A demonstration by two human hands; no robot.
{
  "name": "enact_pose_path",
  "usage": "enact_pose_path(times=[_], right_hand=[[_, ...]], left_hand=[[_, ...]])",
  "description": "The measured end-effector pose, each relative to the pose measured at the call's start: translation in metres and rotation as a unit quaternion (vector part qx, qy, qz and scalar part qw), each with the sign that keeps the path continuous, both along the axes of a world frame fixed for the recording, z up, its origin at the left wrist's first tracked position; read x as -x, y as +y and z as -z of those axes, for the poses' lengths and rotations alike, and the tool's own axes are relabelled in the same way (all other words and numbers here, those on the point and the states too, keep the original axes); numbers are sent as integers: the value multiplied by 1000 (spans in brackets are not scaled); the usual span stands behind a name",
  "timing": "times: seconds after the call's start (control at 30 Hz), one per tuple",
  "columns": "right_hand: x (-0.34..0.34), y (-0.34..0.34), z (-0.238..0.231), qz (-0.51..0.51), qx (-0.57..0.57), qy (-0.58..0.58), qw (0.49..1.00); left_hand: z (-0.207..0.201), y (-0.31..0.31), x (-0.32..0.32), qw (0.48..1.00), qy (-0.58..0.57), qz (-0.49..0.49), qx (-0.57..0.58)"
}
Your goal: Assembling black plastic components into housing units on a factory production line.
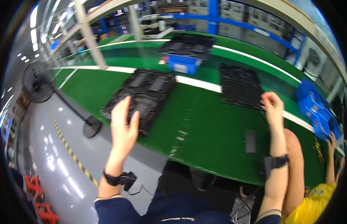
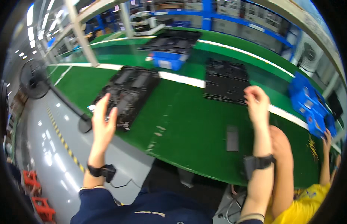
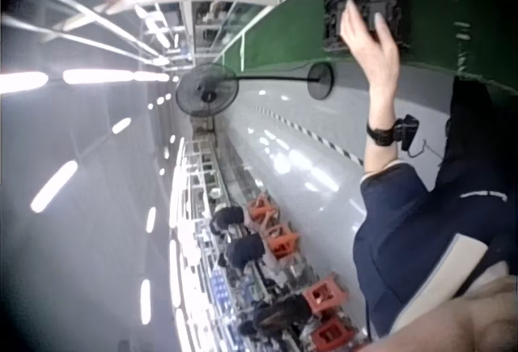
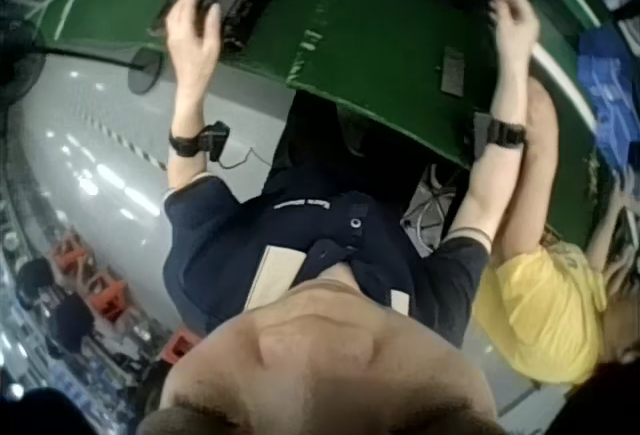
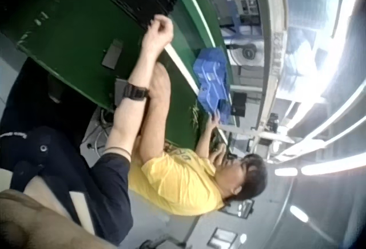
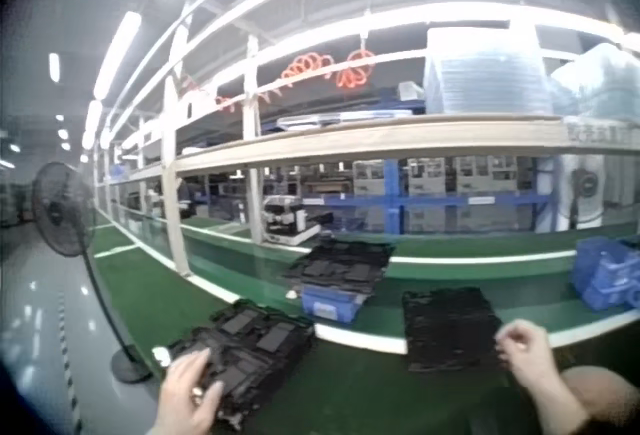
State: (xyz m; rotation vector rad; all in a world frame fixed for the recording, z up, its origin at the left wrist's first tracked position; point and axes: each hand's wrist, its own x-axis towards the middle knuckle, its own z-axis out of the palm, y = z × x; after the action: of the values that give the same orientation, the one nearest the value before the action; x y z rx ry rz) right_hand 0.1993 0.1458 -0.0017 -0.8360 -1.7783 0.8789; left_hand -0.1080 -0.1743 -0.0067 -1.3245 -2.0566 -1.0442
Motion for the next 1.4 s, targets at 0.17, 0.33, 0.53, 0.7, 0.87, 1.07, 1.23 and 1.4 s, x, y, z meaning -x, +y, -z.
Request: enact_pose_path(times=[0.17,0.33,0.53,0.7,0.87,1.07,1.23,1.4], right_hand=[[7,4,7,119,-128,-21,984],[-3,27,29,139,-76,-123,980],[-14,42,45,186,64,-221,955],[-22,79,72,177,59,-144,972],[-23,61,45,91,138,-53,985],[-28,66,43,126,149,-30,980],[-27,63,44,145,188,79,968],[-56,79,50,197,224,172,939]], left_hand=[[-65,84,-69,797,-455,393,60],[-32,216,-91,652,-663,338,141],[-15,260,-110,617,-706,309,158],[-9,281,-113,601,-720,311,154],[15,305,-96,566,-736,358,100],[-11,306,-117,715,-680,165,3],[-13,305,-117,623,-717,310,-33],[-68,250,-107,696,-570,425,-99]])
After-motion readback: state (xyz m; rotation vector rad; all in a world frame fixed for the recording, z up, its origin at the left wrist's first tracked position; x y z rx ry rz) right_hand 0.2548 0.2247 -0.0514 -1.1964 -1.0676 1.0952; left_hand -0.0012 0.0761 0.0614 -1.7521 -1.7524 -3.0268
